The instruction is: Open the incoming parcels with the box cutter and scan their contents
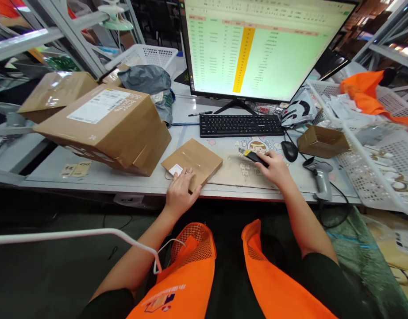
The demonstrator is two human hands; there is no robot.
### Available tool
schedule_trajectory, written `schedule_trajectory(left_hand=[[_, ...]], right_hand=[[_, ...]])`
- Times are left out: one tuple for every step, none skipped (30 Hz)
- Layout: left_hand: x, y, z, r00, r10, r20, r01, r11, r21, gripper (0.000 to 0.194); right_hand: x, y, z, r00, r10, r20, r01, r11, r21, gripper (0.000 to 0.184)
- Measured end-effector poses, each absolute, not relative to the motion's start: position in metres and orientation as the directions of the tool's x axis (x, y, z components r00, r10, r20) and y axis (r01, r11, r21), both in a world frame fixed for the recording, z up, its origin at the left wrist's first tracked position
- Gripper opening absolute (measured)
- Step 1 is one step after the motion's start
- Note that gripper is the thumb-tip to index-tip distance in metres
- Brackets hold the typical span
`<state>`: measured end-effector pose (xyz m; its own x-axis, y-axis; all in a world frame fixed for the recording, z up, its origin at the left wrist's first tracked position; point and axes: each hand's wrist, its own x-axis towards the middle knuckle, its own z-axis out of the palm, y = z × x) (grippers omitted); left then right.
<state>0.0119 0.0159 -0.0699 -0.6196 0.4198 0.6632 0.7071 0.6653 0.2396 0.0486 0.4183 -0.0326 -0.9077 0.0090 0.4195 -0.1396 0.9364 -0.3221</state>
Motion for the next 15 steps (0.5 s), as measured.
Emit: schedule_trajectory(left_hand=[[0.008, 0.003, -0.069, -0.605, 0.465, 0.646, 0.745, 0.618, 0.253, 0.039], [0.004, -0.012, -0.068, -0.584, 0.515, 0.628, 0.784, 0.558, 0.272, 0.037], [0.000, -0.027, -0.069, -0.566, 0.555, 0.610, 0.813, 0.497, 0.302, 0.035], [-0.001, -0.042, -0.070, -0.559, 0.571, 0.601, 0.825, 0.452, 0.339, 0.031], [-0.001, -0.054, -0.072, -0.581, 0.546, 0.604, 0.812, 0.439, 0.384, 0.028], [0.001, -0.062, -0.075, -0.635, 0.471, 0.613, 0.769, 0.463, 0.441, 0.026], [0.003, -0.067, -0.078, -0.707, 0.346, 0.617, 0.694, 0.508, 0.510, 0.027], [0.006, -0.067, -0.081, -0.774, 0.197, 0.602, 0.596, 0.549, 0.586, 0.028], [0.009, -0.064, -0.083, -0.824, 0.057, 0.564, 0.488, 0.577, 0.655, 0.031], [0.009, -0.058, -0.084, -0.855, -0.053, 0.516, 0.389, 0.592, 0.706, 0.035], [0.007, -0.052, -0.084, -0.877, -0.115, 0.467, 0.313, 0.600, 0.736, 0.041], [0.003, -0.045, -0.083, -0.894, -0.128, 0.429, 0.272, 0.606, 0.748, 0.048], [-0.003, -0.039, -0.081, -0.911, -0.100, 0.400, 0.262, 0.608, 0.749, 0.053], [-0.012, -0.034, -0.078, -0.927, -0.042, 0.374, 0.275, 0.603, 0.749, 0.057], [-0.021, -0.030, -0.074, -0.937, 0.034, 0.347, 0.300, 0.585, 0.754, 0.059]], right_hand=[[0.055, 0.426, -0.030, -0.895, 0.029, 0.445, -0.146, 0.924, -0.354, 0.048], [0.063, 0.429, -0.028, -0.885, 0.029, 0.465, -0.174, 0.905, -0.388, 0.048], [0.071, 0.430, -0.025, -0.879, 0.017, 0.476, -0.209, 0.884, -0.417, 0.048], [0.079, 0.427, -0.022, -0.879, -0.004, 0.476, -0.243, 0.864, -0.442, 0.047], [0.085, 0.420, -0.020, -0.884, -0.029, 0.467, -0.271, 0.845, -0.461, 0.046], [0.090, 0.412, -0.017, -0.891, -0.059, 0.450, -0.295, 0.828, -0.476, 0.045], [0.092, 0.401, -0.015, -0.899, -0.097, 0.427, -0.319, 0.814, -0.486, 0.044], [0.092, 0.389, -0.012, -0.906, -0.143, 0.399, -0.342, 0.802, -0.489, 0.044], [0.089, 0.376, -0.009, -0.909, -0.193, 0.369, -0.366, 0.794, -0.485, 0.044], [0.084, 0.362, -0.006, -0.908, -0.245, 0.339, -0.389, 0.791, -0.471, 0.043], [0.077, 0.349, -0.003, -0.904, -0.298, 0.308, -0.414, 0.793, -0.447, 0.043], [0.070, 0.337, 0.000, -0.896, -0.348, 0.274, -0.437, 0.798, -0.416, 0.043], [0.063, 0.326, 0.003, -0.887, -0.395, 0.238, -0.459, 0.803, -0.380, 0.043], [0.058, 0.316, 0.007, -0.877, -0.437, 0.202, -0.481, 0.806, -0.345, 0.042], [0.054, 0.308, 0.011, -0.866, -0.471, 0.169, -0.500, 0.805, -0.318, 0.042]])
